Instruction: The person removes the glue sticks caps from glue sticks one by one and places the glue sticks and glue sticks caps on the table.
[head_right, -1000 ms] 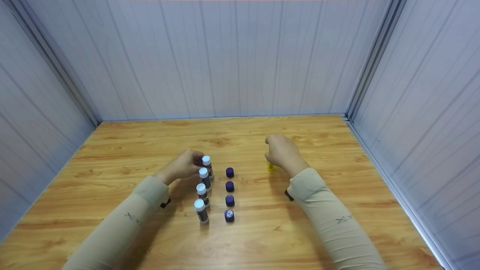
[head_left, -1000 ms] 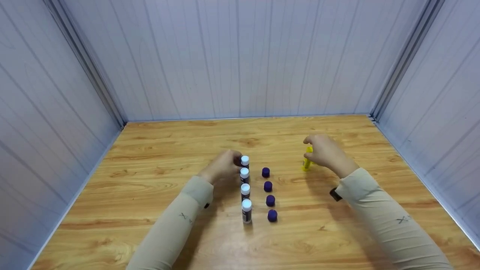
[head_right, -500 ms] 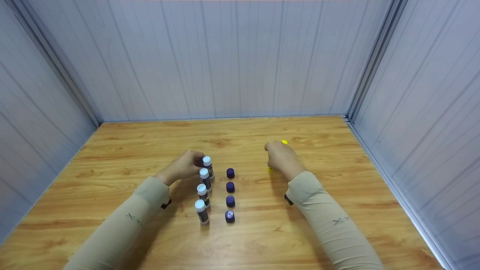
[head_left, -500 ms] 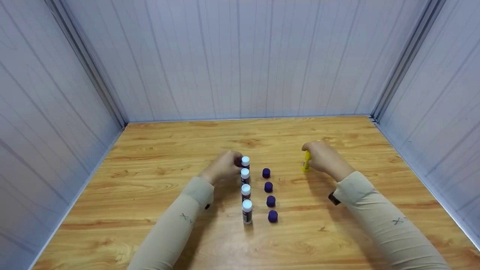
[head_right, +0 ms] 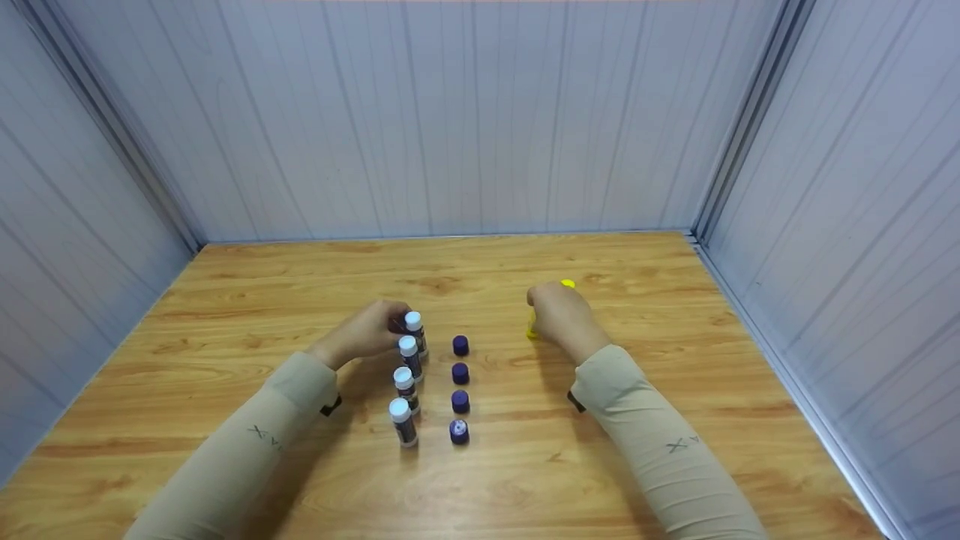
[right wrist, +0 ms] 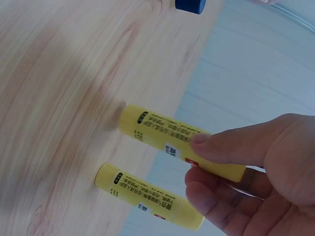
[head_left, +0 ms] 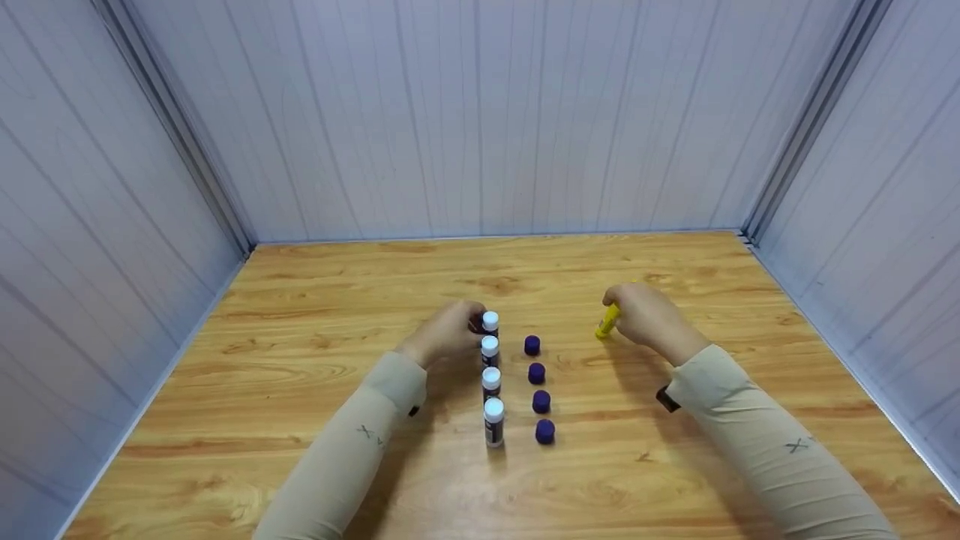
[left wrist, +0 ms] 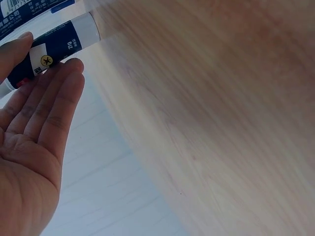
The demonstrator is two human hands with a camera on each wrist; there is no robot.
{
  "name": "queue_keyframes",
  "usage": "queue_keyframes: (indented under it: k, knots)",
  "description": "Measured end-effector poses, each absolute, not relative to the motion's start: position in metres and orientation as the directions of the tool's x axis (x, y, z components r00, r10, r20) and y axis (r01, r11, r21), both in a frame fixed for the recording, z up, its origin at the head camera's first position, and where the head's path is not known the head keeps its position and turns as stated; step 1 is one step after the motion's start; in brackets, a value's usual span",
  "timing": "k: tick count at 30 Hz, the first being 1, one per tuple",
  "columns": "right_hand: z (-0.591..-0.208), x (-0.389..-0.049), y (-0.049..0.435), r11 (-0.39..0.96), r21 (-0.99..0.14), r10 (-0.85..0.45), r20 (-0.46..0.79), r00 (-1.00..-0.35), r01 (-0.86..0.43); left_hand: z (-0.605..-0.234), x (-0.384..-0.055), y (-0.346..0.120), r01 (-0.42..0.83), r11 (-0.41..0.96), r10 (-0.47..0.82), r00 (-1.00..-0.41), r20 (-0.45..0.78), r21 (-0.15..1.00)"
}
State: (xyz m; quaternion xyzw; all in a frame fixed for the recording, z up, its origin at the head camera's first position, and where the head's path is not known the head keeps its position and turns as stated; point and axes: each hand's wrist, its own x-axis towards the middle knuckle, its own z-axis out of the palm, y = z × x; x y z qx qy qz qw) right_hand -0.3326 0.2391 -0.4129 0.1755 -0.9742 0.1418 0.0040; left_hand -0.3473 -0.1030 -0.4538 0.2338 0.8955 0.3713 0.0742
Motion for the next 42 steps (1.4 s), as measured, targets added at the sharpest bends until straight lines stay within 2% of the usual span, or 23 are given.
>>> queue_keyframes:
  k: [6,11,15,19,25,30,35,42]
  knots:
    - [-0.413,-0.330,0.235,0.889,-0.284,-0.307,0.212,-0.928,-0.359,-0.447,-0.346,-0.110,0.353,0.627,0.475,-0.880,0.018,0.695]
    - [-0.414,-0.327,0.232,0.853,-0.310,-0.281,0.404,-0.870,-0.419,-0.435,-0.345,-0.119,0.358,0.652,0.474,-0.880,0.009,0.668]
    - [-0.415,-0.326,0.228,0.806,-0.355,-0.252,0.519,-0.817,-0.474,-0.422,-0.343,-0.123,0.375,0.652,0.463,-0.885,0.045,0.659]
    - [-0.415,-0.325,0.222,0.726,-0.437,-0.220,0.583,-0.782,-0.531,-0.405,-0.335,-0.119,0.412,0.665,0.432,-0.893,0.129,0.623]
    - [-0.409,-0.319,0.211,0.576,-0.614,-0.163,0.560,-0.812,-0.539,-0.382,-0.318,-0.101,0.482,0.732,0.394,-0.876,0.278,0.482]
    - [-0.405,-0.315,0.201,0.427,-0.762,-0.170,0.461,-0.871,-0.487,-0.373,-0.304,-0.083,0.557,0.775,0.443,-0.815,0.373,0.298]
    - [-0.403,-0.307,0.190,0.330,-0.829,-0.207,0.403,-0.891,-0.452,-0.372,-0.294,-0.068,0.611,0.786,0.528,-0.742,0.412,0.093]
    - [-0.398,-0.297,0.174,0.235,-0.874,-0.265,0.363,-0.893,-0.425,-0.373,-0.285,-0.054,0.595,0.792,0.588,-0.686,0.428,-0.136]
